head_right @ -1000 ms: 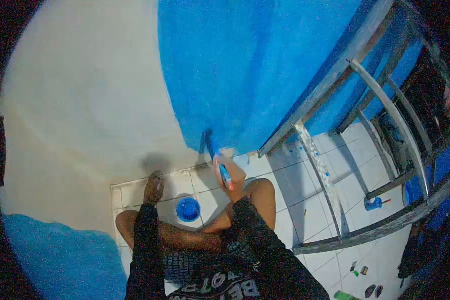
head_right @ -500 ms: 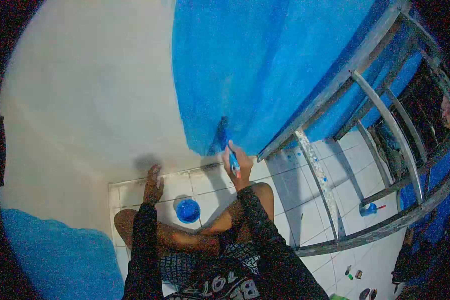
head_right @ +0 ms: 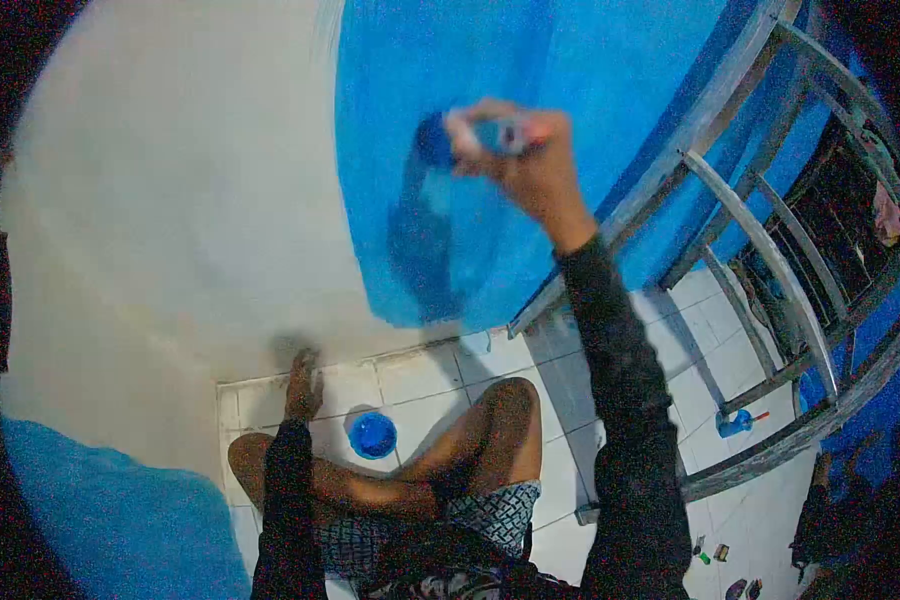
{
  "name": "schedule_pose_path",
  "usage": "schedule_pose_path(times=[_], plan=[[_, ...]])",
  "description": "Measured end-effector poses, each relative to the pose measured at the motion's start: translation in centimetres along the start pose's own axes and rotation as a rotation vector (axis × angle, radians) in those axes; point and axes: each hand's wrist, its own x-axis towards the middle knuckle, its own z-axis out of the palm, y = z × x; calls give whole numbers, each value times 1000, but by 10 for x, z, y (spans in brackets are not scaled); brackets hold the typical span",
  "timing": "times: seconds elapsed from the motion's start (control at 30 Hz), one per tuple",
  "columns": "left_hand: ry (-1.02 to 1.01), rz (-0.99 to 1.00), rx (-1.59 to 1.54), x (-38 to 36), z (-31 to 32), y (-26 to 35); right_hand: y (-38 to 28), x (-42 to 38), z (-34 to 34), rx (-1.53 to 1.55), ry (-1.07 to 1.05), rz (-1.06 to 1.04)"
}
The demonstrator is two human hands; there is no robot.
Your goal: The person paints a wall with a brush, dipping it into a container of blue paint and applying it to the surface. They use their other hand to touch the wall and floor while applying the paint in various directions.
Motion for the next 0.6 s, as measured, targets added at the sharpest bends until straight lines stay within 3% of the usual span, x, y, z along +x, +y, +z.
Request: schedule_pose_path(times=[0.07, 0.1, 0.17, 0.27, 0.3, 0.4, 0.47, 0.53, 0.6], plan=[[0, 50, 88, 2, -1, -5, -22, 35, -14, -107, 61, -217], [-1, 100, 172, 3, 0, -8, -24, 52, -28, -109, 58, -215], [29, 103, 195, 5, 2, -10, -31, 79, -50, -598, 101, -635], [62, 105, 203, 3, 4, -12, -69, 89, -34, -484, 44, -569], [56, 103, 178, 3, 1, -11, -72, 94, -36, -749, -20, -770], [52, 119, 170, 3, -1, -12, -55, 59, -21, -941, -156, -628], [55, 139, 181, 3, 2, -14, -25, 27, -12, -913, -239, -662], [15, 13, 202, 1, 3, -10, -6, -27, 0, -991, -394, -526], [43, 111, 241, 1, 8, -23, 8, -73, 12, -939, -510, -354]])
